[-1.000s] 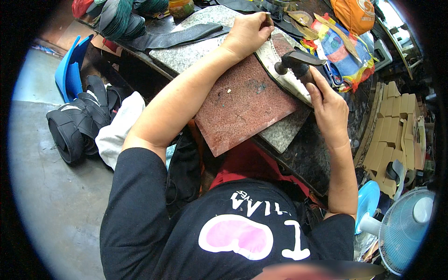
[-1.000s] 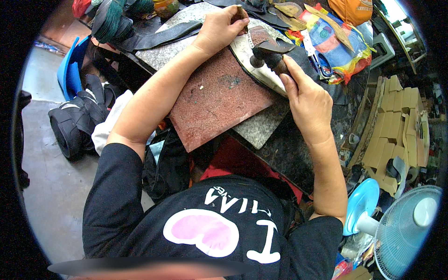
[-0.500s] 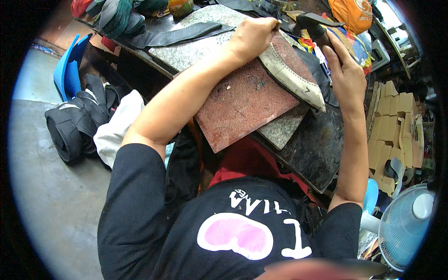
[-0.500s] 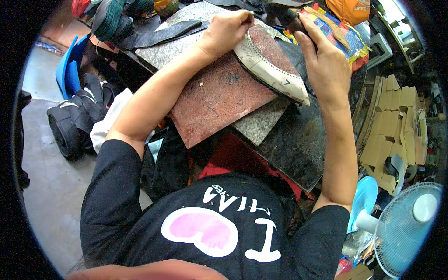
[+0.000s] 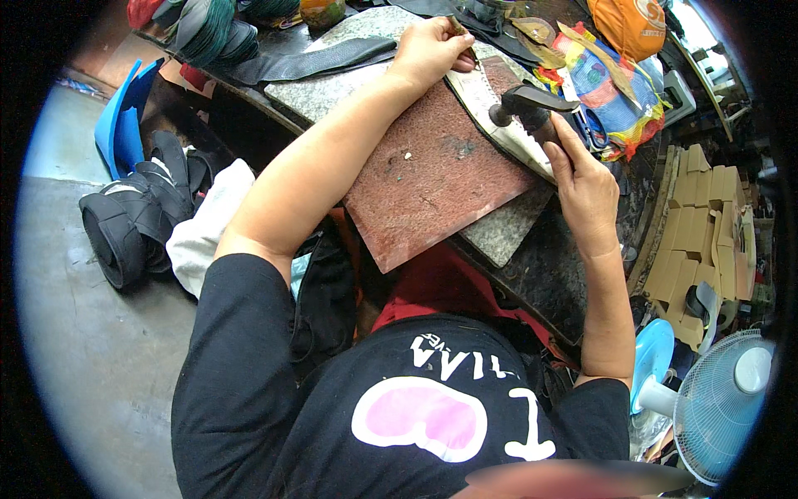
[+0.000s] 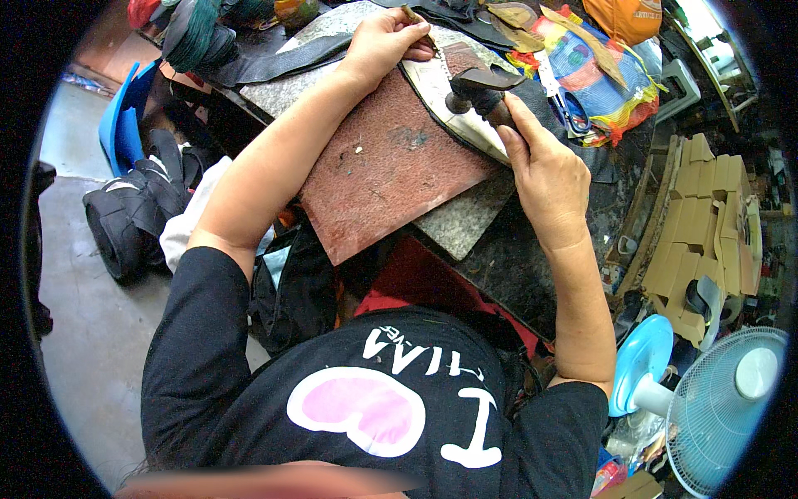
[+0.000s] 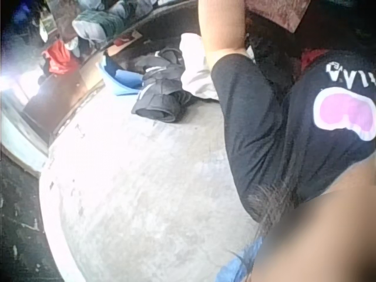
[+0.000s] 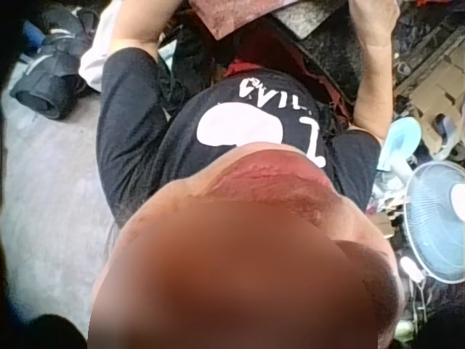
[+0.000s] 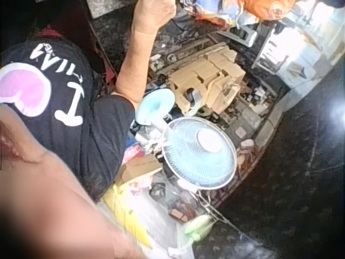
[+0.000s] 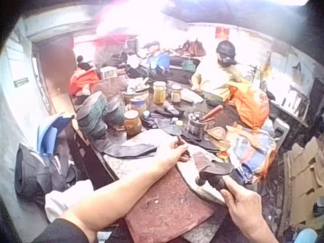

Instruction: The person uses a hammer to attach a black strap to a shoe sole on a workbench. They repeatedly position the strap, strike it with the hammer, and adjust the sole and strap during the process.

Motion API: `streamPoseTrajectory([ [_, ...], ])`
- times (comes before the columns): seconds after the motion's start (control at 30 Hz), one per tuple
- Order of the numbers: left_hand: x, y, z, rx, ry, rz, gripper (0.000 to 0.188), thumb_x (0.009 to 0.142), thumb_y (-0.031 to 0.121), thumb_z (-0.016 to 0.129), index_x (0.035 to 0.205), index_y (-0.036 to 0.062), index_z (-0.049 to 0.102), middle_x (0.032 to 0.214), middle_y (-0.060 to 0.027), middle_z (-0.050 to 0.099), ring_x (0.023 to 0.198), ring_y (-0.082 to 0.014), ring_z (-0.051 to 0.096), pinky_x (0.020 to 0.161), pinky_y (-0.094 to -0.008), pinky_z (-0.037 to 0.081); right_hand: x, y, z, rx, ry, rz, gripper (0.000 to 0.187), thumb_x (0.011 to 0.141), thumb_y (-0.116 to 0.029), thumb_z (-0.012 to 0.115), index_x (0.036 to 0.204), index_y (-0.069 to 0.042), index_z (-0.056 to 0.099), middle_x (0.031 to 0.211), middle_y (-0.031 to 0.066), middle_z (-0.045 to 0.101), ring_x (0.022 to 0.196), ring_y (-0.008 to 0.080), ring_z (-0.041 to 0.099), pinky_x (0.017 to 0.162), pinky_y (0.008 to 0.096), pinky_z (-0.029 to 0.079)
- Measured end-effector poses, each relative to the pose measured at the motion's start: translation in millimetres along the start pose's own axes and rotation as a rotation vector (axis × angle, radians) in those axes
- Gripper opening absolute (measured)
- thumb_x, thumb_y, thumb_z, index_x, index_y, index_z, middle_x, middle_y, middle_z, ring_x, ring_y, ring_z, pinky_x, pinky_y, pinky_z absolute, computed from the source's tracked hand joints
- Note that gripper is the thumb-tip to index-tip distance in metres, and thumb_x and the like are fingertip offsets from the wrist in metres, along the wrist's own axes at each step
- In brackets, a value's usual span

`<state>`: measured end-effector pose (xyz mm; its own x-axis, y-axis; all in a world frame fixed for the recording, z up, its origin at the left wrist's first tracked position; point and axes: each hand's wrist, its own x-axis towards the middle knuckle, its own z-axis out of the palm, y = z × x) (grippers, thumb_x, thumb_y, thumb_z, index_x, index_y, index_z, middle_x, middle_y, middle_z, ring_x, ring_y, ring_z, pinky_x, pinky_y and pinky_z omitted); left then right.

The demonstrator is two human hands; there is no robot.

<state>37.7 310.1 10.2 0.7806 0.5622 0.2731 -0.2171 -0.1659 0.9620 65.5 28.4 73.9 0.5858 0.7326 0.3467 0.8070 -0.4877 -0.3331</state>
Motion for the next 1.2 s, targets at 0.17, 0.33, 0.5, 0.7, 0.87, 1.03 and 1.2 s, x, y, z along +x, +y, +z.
streamPoseTrajectory([
  [0.17,-9.0,11.7,5.3,0.302,0.048,0.145,0.018,0.090,0.013,0.069,0.093,-0.0046,0.067,0.076,-0.0129,0.072,0.066,-0.0135,0.072,0.060,-0.0257,0.059,-4.3,6.4,6.1,-0.002,0.015,0.032,0.036,0.096,-0.036,0.060,0.131,-0.028,0.061,0.098,0.0160,0.070,0.087,0.0349,0.069,0.072,0.0428,0.055],
  [0.33,-14.5,24.5,3.8,0.607,-0.025,0.470,0.016,0.087,0.015,0.068,0.095,0.0012,0.067,0.080,-0.0180,0.070,0.073,-0.0314,0.071,0.066,-0.0365,0.056,11.2,4.0,-7.8,0.056,0.039,-0.042,0.038,0.095,-0.037,0.062,0.132,-0.029,0.061,0.098,0.0160,0.071,0.083,0.0309,0.071,0.070,0.0388,0.055],
  [0.5,-20.5,33.1,8.2,0.735,-0.062,0.624,0.018,0.087,0.016,0.069,0.100,0.0036,0.065,0.082,-0.0194,0.066,0.076,-0.0370,0.067,0.067,-0.0394,0.053,44.0,-15.8,-70.8,0.392,0.373,-0.130,0.035,0.099,-0.028,0.061,0.132,-0.016,0.063,0.084,0.0042,0.069,0.069,0.0098,0.061,0.063,0.0253,0.049],
  [0.7,-21.2,33.3,13.9,0.851,-0.060,0.652,0.014,0.087,0.014,0.066,0.098,0.0046,0.065,0.085,-0.0189,0.067,0.078,-0.0363,0.067,0.068,-0.0409,0.054,60.9,-14.3,-29.6,0.372,0.239,-0.020,0.036,0.098,-0.030,0.061,0.132,-0.017,0.063,0.084,0.0113,0.071,0.073,0.0157,0.066,0.071,0.0310,0.052],
  [0.87,-19.5,26.5,8.8,0.747,0.010,0.570,0.015,0.089,0.016,0.066,0.097,0.0039,0.065,0.080,-0.0159,0.068,0.071,-0.0308,0.069,0.066,-0.0383,0.054,28.1,11.3,-18.5,0.146,0.027,0.119,0.037,0.097,-0.042,0.059,0.132,-0.030,0.061,0.102,0.0177,0.070,0.095,0.0336,0.069,0.077,0.0398,0.054],
  [1.03,-10.9,6.5,7.1,0.228,0.034,0.178,0.015,0.091,0.010,0.064,0.099,-0.0023,0.066,0.080,-0.0143,0.071,0.071,-0.0228,0.073,0.063,-0.0334,0.060,-2.1,3.7,2.5,0.023,0.032,0.000,0.038,0.095,-0.038,0.061,0.132,-0.029,0.061,0.096,0.0167,0.070,0.084,0.0352,0.069,0.071,0.0435,0.055],
  [1.2,-1.0,-2.8,2.5,-0.183,0.027,-0.063,0.017,0.092,0.012,0.067,0.096,-0.0048,0.066,0.081,-0.0133,0.071,0.068,-0.0143,0.072,0.062,-0.0255,0.060,-1.1,0.2,4.2,-0.016,0.034,0.041,0.038,0.096,-0.038,0.060,0.132,-0.029,0.061,0.093,0.0171,0.070,0.083,0.0354,0.070,0.070,0.0435,0.055],
])
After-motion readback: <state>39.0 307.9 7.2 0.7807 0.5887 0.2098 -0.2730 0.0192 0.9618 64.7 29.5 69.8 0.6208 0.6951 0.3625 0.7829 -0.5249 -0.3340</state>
